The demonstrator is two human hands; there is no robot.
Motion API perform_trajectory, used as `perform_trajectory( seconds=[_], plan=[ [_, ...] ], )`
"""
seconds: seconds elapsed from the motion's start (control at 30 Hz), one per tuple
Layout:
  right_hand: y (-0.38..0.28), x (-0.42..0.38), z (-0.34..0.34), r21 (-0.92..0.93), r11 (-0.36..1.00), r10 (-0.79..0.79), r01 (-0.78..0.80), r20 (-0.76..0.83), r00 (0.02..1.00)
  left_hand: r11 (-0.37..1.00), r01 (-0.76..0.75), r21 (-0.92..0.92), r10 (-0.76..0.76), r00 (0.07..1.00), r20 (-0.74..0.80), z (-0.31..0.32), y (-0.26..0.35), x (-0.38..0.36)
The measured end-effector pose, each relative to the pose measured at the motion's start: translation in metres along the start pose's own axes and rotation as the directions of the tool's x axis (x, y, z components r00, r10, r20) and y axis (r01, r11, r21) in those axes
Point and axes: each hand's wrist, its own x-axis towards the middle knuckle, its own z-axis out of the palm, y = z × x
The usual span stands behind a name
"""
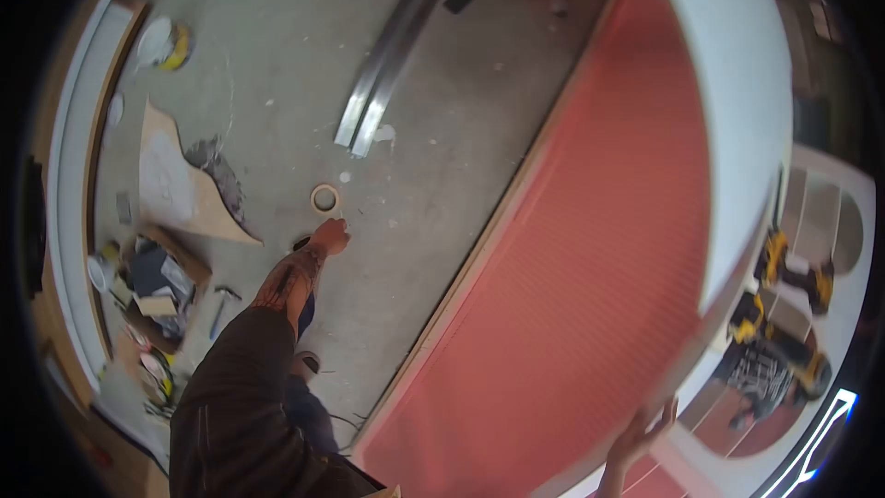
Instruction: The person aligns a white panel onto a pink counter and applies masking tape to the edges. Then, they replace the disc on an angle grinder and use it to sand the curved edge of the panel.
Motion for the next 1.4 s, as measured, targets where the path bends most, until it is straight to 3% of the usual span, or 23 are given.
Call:
perform_trajectory(
  seconds=[0.03, 0.13, 0.17, 0.2, 0.33, 0.43, 0.47, 0.53, 0.57, 0.7, 0.73, 0.8, 0.83, 0.93, 0.97, 1.0, 1.07, 1.1, 1.13, 1.17, 1.23, 1.33, 1.4],
  plan=[
    [0.007, 0.0, -0.003, -0.056, 0.997, -0.045, 0.045, 0.004, 0.999, 0.999, 0.026, -0.03, -0.026, 1.0, -0.001, 0.008, -0.002, 0.006],
    [0.026, -0.002, -0.001, 0.162, 0.97, 0.186, -0.181, -0.018, 0.982, 0.998, 0.038, 0.057, -0.033, 0.996, -0.081, 0.036, -0.021, 0.032],
    [0.023, 0.002, -0.004, 0.019, 0.99, 0.137, -0.137, 0.006, 0.991, 0.996, 0.04, 0.084, -0.026, 0.985, -0.171, 0.046, -0.031, 0.043],
    [0.023, 0.004, -0.006, 0.012, 0.994, 0.107, -0.107, 0.019, 0.994, 0.993, 0.031, 0.113, -0.001, 0.966, -0.258, 0.054, -0.04, 0.055],
    [-0.001, 0.002, -0.003, 0.137, 0.968, 0.207, -0.21, 0.04, 0.978, 0.802, -0.119, 0.585, 0.144, 0.99, 0.004, 0.115, -0.126, 0.143],
    [0.018, -0.003, -0.003, 0.012, 0.982, 0.19, -0.19, 0.011, 0.982, 0.856, -0.042, 0.515, 0.13, 0.982, -0.136, 0.118, -0.139, 0.135],
    [-0.01, 0.007, -0.003, -0.054, 0.995, 0.091, -0.088, 0.048, 0.995, 0.825, -0.017, 0.565, 0.043, 0.999, -0.032, 0.122, -0.139, 0.15],
    [0.003, 0.017, 0.005, 0.027, 0.992, 0.121, -0.121, 0.022, 0.992, 0.919, 0.1, 0.381, -0.061, 0.992, -0.112, 0.113, -0.1, 0.125],
    [0.008, 0.028, 0.018, 0.158, 0.978, 0.138, -0.138, 0.01, 0.99, 0.916, 0.007, 0.402, 0.033, 0.995, -0.092, 0.12, -0.088, 0.129],
    [-0.016, 0.019, 0.006, 0.151, 0.985, 0.08, -0.082, 0.018, 0.997, 0.915, -0.167, 0.367, 0.25, 0.949, -0.191, 0.168, -0.093, 0.065],
    [-0.027, 0.02, 0.006, 0.103, 0.992, 0.072, -0.077, 0.048, 0.996, 0.73, -0.246, 0.638, 0.391, 0.915, -0.095, 0.175, -0.086, 0.043],
    [-0.028, 0.017, 0.01, 0.157, 0.977, 0.14, -0.142, 0.018, 0.99, 0.679, -0.384, 0.626, 0.569, 0.814, -0.119, 0.175, -0.064, -0.006],
    [-0.029, 0.017, 0.011, 0.148, 0.979, 0.139, -0.139, 0.008, 0.99, 0.639, -0.445, 0.627, 0.649, 0.75, -0.129, 0.167, -0.045, -0.036],
    [-0.043, 0.016, 0.009, 0.17, 0.963, 0.21, -0.207, 0.002, 0.978, 0.666, -0.667, 0.333, 0.727, 0.681, -0.089, 0.155, -0.009, -0.115],
    [-0.039, 0.016, 0.01, 0.136, 0.97, 0.201, -0.2, 0.004, 0.98, 0.906, -0.274, -0.322, 0.292, 0.956, 0.008, 0.133, 0.027, -0.158],
    [-0.033, 0.016, 0.013, 0.117, 0.979, 0.174, -0.17, -0.02, 0.985, 0.84, -0.213, -0.499, 0.316, 0.94, 0.132, 0.114, 0.056, -0.179],
    [-0.034, 0.017, 0.009, 0.104, 0.979, 0.178, -0.175, -0.028, 0.984, 0.663, 0.054, -0.747, 0.349, 0.86, 0.371, 0.074, 0.116, -0.222],
    [-0.035, 0.018, 0.008, 0.062, 0.984, 0.168, -0.166, -0.027, 0.985, 0.728, -0.018, -0.685, 0.379, 0.844, 0.38, 0.061, 0.152, -0.229],
    [-0.033, 0.018, 0.009, 0.067, 0.987, 0.149, -0.146, -0.042, 0.988, 0.782, 0.042, -0.622, 0.319, 0.831, 0.456, 0.025, 0.208, -0.249],
    [-0.033, 0.019, 0.008, 0.08, 0.984, 0.16, -0.157, -0.036, 0.986, 0.705, 0.024, -0.709, 0.376, 0.834, 0.403, 0.011, 0.252, -0.258],
    [-0.033, 0.02, 0.005, 0.076, 0.98, 0.185, -0.183, -0.025, 0.982, 0.642, -0.301, -0.705, 0.572, 0.8, 0.18, -0.031, 0.354, -0.286],
    [-0.034, 0.02, 0.002, 0.066, 0.979, 0.198, -0.195, -0.031, 0.98, 0.413, -0.77, -0.487, 0.818, 0.548, -0.173, -0.086, 0.49, -0.323],
    [-0.036, 0.021, -0.002, 0.075, 0.976, 0.206, -0.204, -0.021, 0.978, 0.374, -0.892, -0.253, 0.851, 0.438, -0.289, -0.095, 0.554, -0.325]
  ],
)
